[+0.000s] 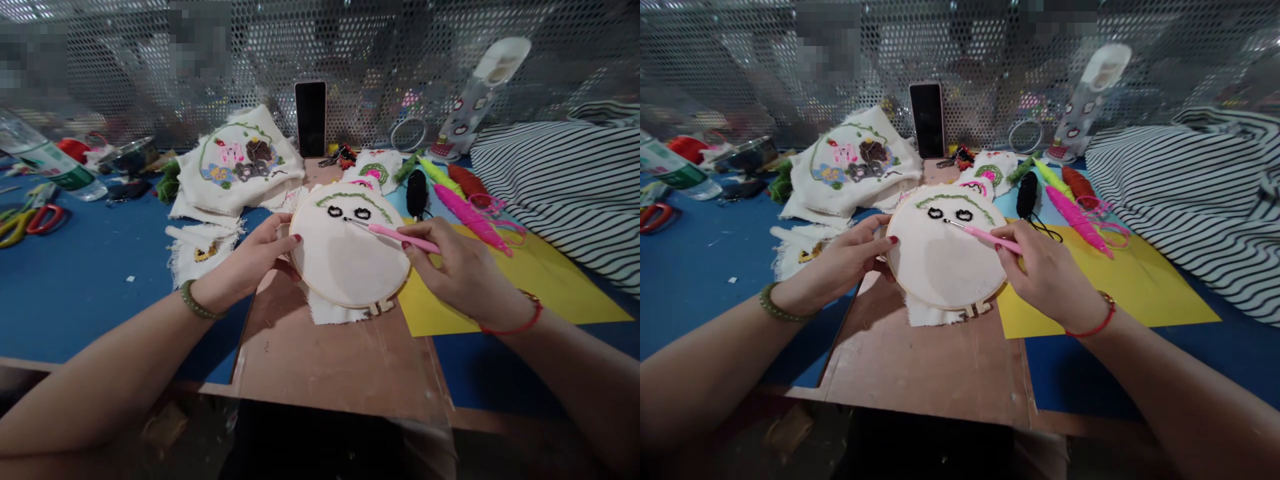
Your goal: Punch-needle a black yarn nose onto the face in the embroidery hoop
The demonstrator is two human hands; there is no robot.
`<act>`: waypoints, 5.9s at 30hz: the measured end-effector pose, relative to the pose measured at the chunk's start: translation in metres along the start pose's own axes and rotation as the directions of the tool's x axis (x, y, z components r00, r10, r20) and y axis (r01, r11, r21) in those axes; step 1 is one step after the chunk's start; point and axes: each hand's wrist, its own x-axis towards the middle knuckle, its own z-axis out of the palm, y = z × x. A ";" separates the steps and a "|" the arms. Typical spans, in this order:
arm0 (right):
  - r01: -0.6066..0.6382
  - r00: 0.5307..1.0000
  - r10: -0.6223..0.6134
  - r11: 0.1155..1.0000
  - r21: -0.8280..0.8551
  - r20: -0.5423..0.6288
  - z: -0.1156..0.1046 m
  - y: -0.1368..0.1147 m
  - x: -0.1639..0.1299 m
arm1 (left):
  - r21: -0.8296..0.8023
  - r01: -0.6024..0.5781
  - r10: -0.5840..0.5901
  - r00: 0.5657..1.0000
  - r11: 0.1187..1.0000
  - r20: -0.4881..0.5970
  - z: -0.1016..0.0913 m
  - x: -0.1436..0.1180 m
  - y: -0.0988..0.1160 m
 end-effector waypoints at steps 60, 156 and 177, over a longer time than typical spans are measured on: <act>-0.108 0.993 0.097 0.978 0.177 0.070 0.001 -0.002 0.001 | -0.046 0.013 -0.012 0.999 0.999 0.037 -0.001 -0.001 0.002; 0.010 1.000 -0.010 1.000 -0.007 0.018 0.002 0.003 -0.002 | -0.002 -0.017 0.017 0.999 1.000 0.030 -0.001 -0.001 0.000; 0.068 0.998 -0.068 0.998 -0.004 0.006 0.005 0.002 -0.003 | -0.017 -0.041 0.042 0.998 0.999 0.045 -0.001 -0.003 0.001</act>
